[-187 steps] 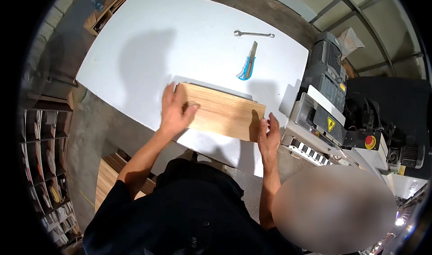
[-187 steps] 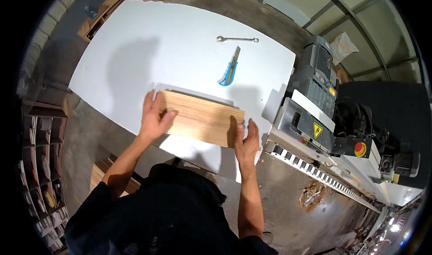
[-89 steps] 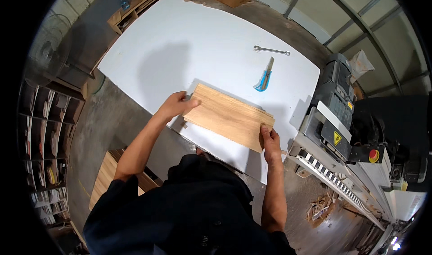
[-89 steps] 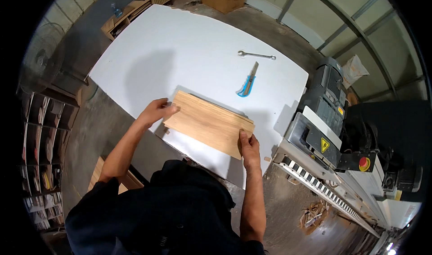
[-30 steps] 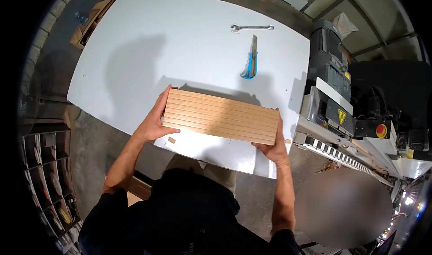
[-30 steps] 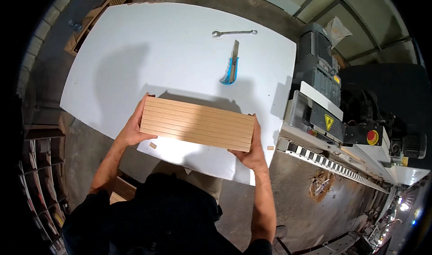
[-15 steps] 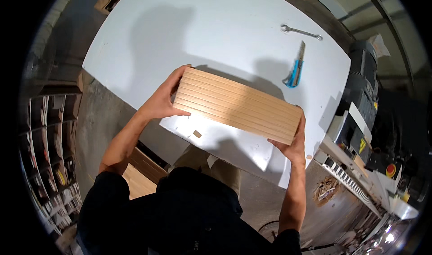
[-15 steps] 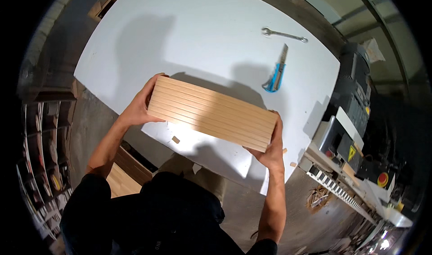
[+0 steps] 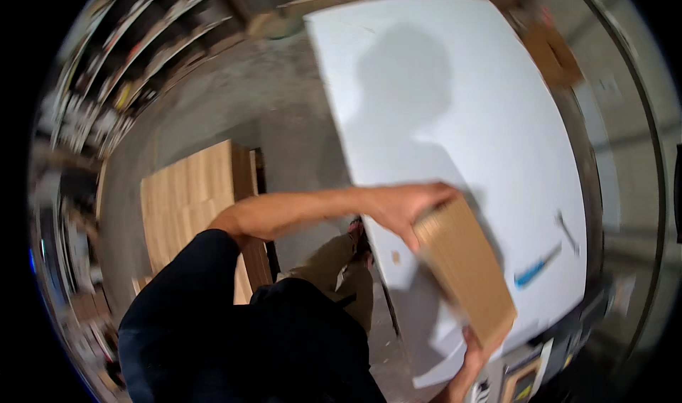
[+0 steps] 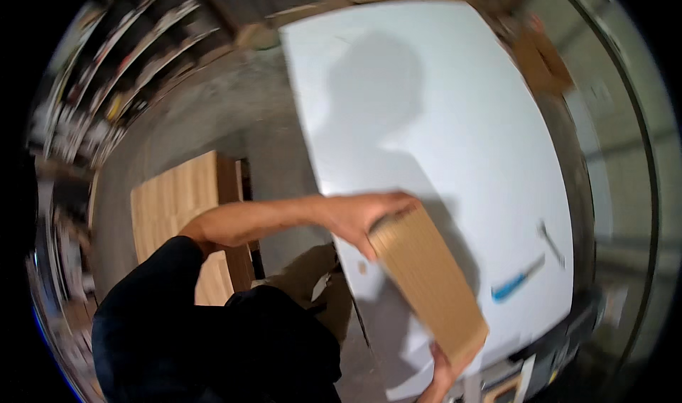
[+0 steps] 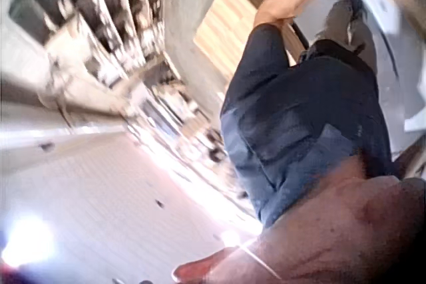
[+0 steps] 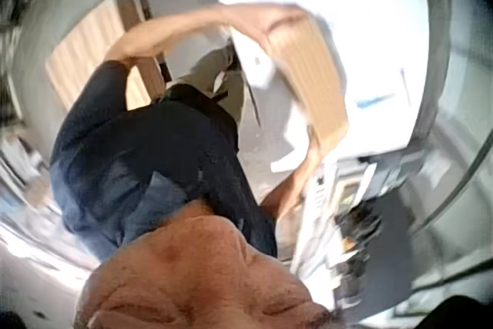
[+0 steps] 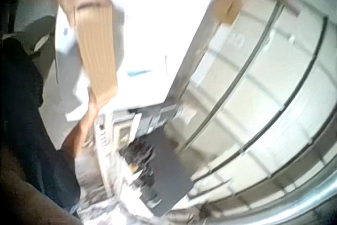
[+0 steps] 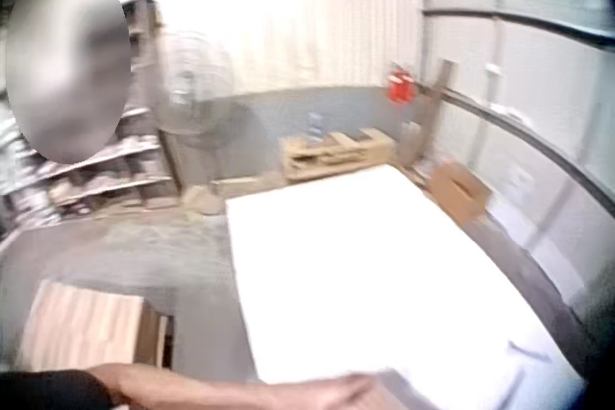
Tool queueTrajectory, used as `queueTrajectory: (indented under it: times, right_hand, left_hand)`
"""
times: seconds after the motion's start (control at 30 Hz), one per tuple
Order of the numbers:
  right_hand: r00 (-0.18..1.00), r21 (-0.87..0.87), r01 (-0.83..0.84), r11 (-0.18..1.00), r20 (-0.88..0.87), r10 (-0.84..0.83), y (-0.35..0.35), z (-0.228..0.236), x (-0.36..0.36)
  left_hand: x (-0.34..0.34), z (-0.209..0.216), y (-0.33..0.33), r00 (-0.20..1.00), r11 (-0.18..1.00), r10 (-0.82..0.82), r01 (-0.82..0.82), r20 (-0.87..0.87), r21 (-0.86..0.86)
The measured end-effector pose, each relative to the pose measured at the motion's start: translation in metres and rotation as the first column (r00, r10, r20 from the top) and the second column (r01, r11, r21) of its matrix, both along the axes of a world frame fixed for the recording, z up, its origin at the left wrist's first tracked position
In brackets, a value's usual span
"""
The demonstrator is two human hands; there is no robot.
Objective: The person places wood blocks onto a large wooden panel, then moves to a workstation to mark and trim smaller wood slats using a hand tool, and finally returns to the panel to fit the slats into place.
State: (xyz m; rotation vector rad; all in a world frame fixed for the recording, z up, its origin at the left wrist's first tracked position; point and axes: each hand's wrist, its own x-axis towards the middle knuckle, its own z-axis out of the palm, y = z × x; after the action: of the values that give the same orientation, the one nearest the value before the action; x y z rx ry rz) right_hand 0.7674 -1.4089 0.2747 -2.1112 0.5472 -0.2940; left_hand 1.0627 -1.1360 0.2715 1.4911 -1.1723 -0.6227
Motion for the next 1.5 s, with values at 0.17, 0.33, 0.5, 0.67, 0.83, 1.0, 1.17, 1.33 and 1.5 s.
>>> queueTrajectory:
  times: [0.17,0.33,0.5,0.67,0.83,1.0,1.17,1.33,1.5]
  right_hand:
    - [0.986,0.267,-0.161,0.95,-0.001,0.167,0.049,0.025,0.068]
    - [0.854,0.389,-0.443,0.808,-0.091,0.512,0.108,0.037,0.171]
    - [0.519,0.324,-0.811,0.487,0.015,0.854,0.239,0.034,0.315]
    - [0.35,0.579,-0.707,0.406,-0.214,0.912,0.351,-0.035,0.463]
    - [0.088,0.754,-0.64,0.146,-0.117,0.989,0.577,0.021,0.528]
    - [-0.068,0.818,-0.574,-0.033,-0.008,0.998,0.731,-0.002,0.604]
    - [-0.288,0.795,-0.595,-0.119,-0.073,0.955,0.882,-0.042,0.686]
    - [-0.501,0.822,-0.551,-0.143,-0.189,0.844,1.035,-0.049,0.727]
    - [-0.688,0.84,-0.515,-0.17,-0.287,0.667,1.194,-0.064,0.725]
  left_hand:
    - [-0.027,0.024,0.108,0.943,0.943,0.324,-0.316,-0.076,0.107]
    - [-0.046,0.011,0.235,0.757,0.786,0.615,-0.609,-0.22,0.104]
    - [-0.062,-0.021,0.36,0.451,0.52,0.82,-0.844,-0.353,0.13]
    - [-0.071,-0.024,0.458,-0.004,0.193,0.778,-0.95,-0.628,0.246]
    - [-0.063,-0.002,0.541,-0.24,-0.067,0.636,-0.964,-0.733,0.257]
    - [-0.027,-0.03,0.605,-0.406,-0.333,0.489,-0.905,-0.772,0.264]
    - [0.019,-0.067,0.661,-0.507,-0.532,0.286,-0.79,-0.813,0.305]
    - [0.061,-0.081,0.699,-0.574,-0.691,-0.022,-0.582,-0.818,0.427]
    - [0.088,-0.092,0.747,-0.55,-0.777,-0.277,-0.354,-0.788,0.521]
